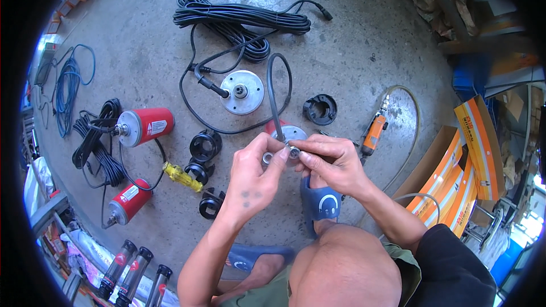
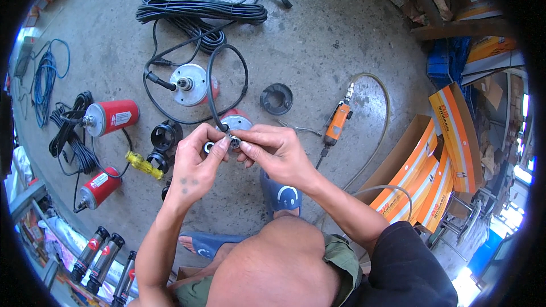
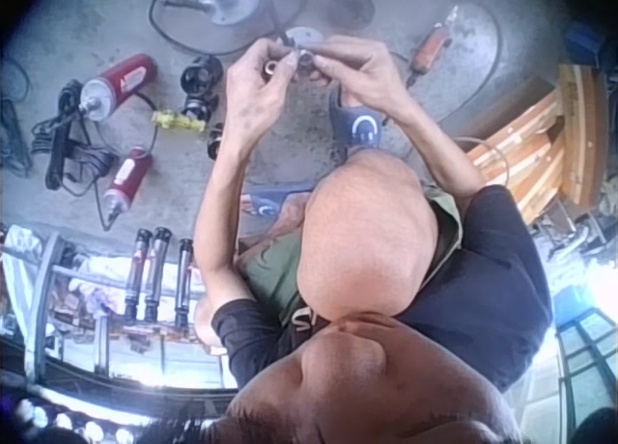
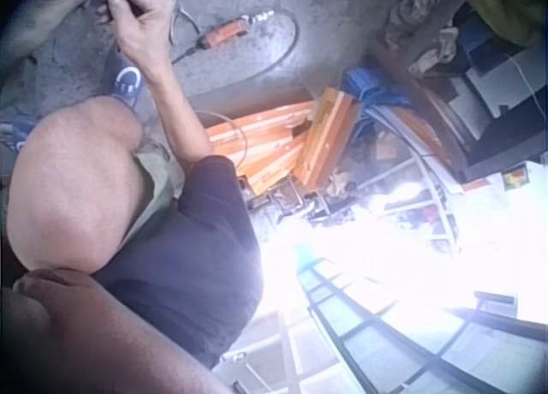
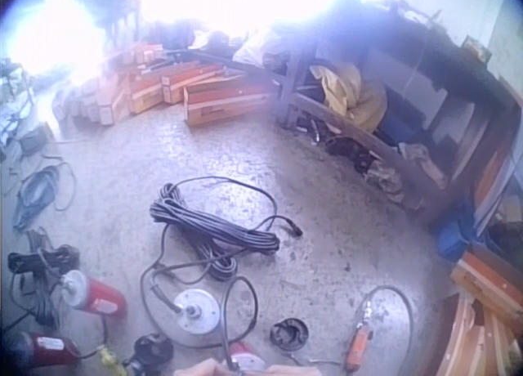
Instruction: The person assembles pump motors by attaching components and using pliers to secure wires and parts.
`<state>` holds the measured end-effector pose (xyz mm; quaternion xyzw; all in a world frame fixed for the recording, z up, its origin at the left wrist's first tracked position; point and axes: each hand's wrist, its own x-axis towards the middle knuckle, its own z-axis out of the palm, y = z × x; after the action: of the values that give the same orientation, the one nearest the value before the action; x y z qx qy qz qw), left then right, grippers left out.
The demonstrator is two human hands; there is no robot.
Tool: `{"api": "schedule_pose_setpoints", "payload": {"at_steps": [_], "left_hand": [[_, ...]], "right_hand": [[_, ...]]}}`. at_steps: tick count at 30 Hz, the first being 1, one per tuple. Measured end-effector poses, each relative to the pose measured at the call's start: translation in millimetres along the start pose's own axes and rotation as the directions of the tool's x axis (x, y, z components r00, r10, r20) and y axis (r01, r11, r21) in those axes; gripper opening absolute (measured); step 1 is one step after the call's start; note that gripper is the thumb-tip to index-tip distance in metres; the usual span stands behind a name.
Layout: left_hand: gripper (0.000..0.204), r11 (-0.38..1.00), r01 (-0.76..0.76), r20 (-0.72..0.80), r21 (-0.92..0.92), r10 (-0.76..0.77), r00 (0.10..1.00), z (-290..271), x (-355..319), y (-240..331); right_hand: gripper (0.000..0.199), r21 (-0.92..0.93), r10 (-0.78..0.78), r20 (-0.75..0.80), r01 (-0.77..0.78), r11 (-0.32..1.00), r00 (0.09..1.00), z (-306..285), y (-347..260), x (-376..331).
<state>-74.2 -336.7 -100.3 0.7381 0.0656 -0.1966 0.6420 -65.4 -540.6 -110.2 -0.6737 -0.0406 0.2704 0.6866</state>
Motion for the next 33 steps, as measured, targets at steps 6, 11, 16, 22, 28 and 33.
{"api": "schedule_pose_setpoints", "payload": {"at_steps": [6, 11, 16, 22, 28, 33], "left_hand": [[0.013, 0.997, 0.024, 0.010, -0.080, -0.023, 1.000, 0.6, 0.9, -4.9], [0.012, 0.978, 0.101, 0.033, -0.183, -0.097, 0.995, -0.3, 1.7, -4.1], [0.015, 0.990, 0.062, 0.029, -0.125, -0.059, 0.998, -0.9, -0.8, 0.2], [0.017, 0.998, 0.034, 0.099, -0.056, -0.029, 0.995, -10.2, -1.9, 26.4], [0.019, 0.981, -0.124, 0.207, 0.151, 0.092, 0.974, -23.8, -3.1, 41.9], [0.019, 0.978, -0.162, 0.169, 0.130, 0.140, 0.976, -23.5, -12.0, 46.1]], "right_hand": [[0.028, 0.047, 0.035, -0.024, -0.034, 0.998, 0.999, 2.1, -1.2, -0.8], [0.027, 0.055, 0.020, -0.050, -0.017, 0.998, 0.999, 4.0, -0.5, -1.9], [0.026, 0.010, 0.020, -0.081, -0.019, 1.000, 0.997, 8.0, -6.4, -3.8], [0.027, -0.055, -0.032, -0.061, 0.028, 0.998, 0.998, 6.3, -30.9, -6.2], [0.029, -0.127, -0.128, -0.006, 0.126, 0.984, 0.992, 5.1, -43.2, -3.0], [0.034, -0.142, -0.142, 0.044, 0.147, 0.979, 0.989, 1.9, -54.0, -0.4]]}}
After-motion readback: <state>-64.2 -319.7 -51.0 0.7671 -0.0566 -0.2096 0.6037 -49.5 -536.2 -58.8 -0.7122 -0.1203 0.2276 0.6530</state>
